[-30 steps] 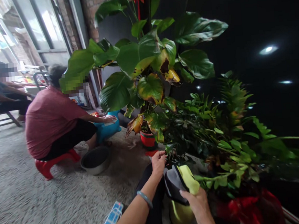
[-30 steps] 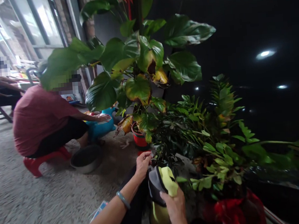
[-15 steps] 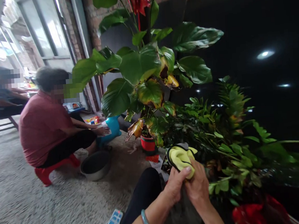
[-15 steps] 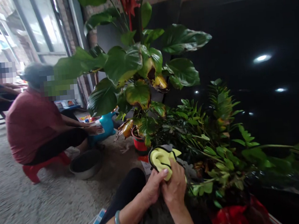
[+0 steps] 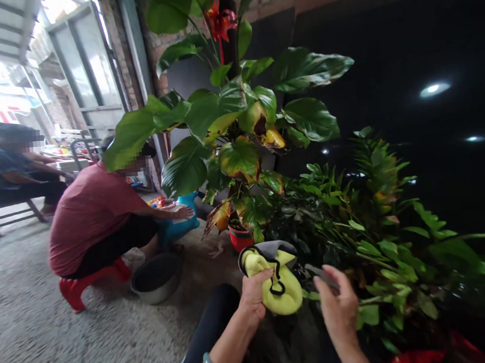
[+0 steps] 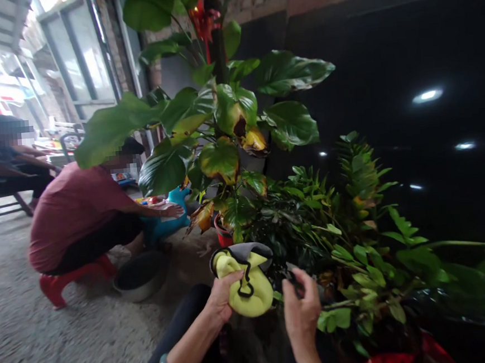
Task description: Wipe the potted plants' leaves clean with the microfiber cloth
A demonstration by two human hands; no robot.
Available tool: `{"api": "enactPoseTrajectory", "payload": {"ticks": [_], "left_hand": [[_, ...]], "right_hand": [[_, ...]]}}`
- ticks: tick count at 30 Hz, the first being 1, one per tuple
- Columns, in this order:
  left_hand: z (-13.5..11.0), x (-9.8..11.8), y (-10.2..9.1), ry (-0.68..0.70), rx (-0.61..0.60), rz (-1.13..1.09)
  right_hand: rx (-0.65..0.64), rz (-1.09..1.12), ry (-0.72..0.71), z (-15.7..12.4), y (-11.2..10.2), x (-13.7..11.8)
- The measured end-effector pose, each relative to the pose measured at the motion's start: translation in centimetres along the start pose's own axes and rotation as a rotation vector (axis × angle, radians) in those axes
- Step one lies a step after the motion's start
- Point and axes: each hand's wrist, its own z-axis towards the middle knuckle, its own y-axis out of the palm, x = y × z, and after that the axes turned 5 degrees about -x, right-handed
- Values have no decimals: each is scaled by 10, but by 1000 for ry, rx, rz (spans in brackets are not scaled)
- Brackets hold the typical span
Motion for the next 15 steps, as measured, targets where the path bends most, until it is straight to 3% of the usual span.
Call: {"api": "enactPoseTrajectory", "payload": {"ticks": [1,3,7,10,15], "left_hand": [[0,2,-3,16,3,22],[-1,6,-6,49,-13,64],[-5,23,2,147,-62,135],[-6,44,23,303,-52,139],[0,72,70,628,-100,143]], "right_hand": [[109,36,90,14,-5,1],[170,94,212,40,-12,5],[35,270,376,68,-11,6],[-36,388,388,63,-6,1],[-62,408,436,24,4,3]]}}
